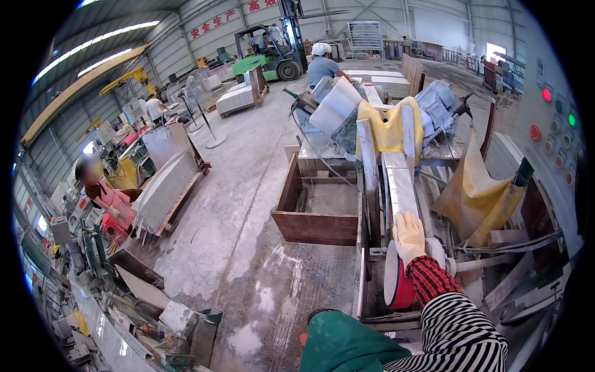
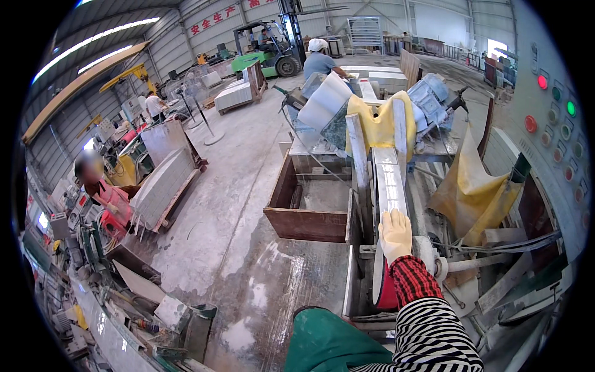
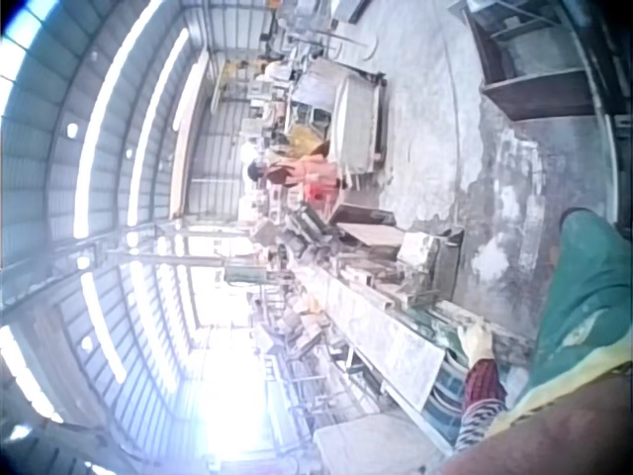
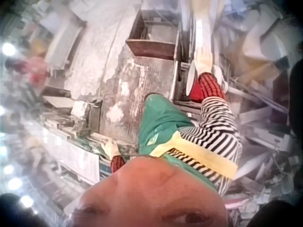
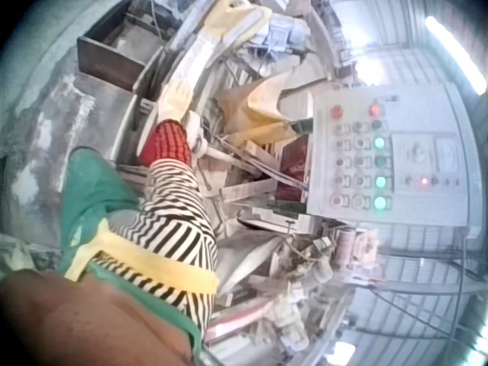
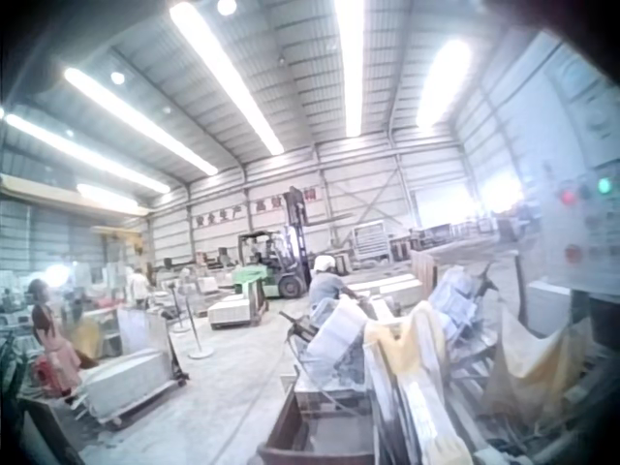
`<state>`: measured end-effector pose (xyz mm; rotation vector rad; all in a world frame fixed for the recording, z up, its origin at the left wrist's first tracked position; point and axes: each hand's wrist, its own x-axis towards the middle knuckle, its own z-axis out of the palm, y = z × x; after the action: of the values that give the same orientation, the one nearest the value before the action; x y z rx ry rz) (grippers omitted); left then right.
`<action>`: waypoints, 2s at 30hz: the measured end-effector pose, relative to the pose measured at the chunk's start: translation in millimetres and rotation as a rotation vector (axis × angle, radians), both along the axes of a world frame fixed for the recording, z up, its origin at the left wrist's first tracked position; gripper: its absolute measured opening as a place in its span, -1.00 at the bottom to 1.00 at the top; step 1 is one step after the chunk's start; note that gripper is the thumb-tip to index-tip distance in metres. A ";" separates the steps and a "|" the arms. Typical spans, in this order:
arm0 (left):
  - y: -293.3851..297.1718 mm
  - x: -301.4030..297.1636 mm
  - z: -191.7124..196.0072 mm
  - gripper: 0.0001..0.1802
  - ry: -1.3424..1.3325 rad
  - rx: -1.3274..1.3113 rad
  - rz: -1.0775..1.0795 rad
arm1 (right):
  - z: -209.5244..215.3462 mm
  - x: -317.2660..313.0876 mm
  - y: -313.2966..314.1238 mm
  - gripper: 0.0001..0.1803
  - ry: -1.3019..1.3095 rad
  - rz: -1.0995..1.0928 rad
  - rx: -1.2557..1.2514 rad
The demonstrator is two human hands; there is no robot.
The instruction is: The person operates a manual tile polishing machine in a factory setting. They repeatedly pick up rectangular tiles from a conveyor belt, press them against a rotating polishing wheel, and return them to the belt. The process is continuous and repetitive, with the person handling one tile at a time.
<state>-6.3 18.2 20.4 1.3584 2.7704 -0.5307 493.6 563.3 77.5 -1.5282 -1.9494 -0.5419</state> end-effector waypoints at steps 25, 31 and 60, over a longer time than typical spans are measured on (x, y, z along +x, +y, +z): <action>-1.9 0.4 5.3 -0.58 -0.014 0.005 0.014 | 3.5 -4.5 -28.9 -0.57 -0.015 0.059 -0.001; -2.4 1.0 5.7 -0.59 -0.037 0.047 0.028 | 1.8 -4.6 -34.2 -0.56 -0.016 0.072 -0.004; 10.6 9.0 26.7 -0.62 -0.107 -0.017 0.075 | -11.4 -3.5 -62.2 -0.43 0.035 0.093 -0.073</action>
<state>2.7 28.9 47.1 1.2351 2.7128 -0.4629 490.1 501.1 66.1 -1.4725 -2.0219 -0.4059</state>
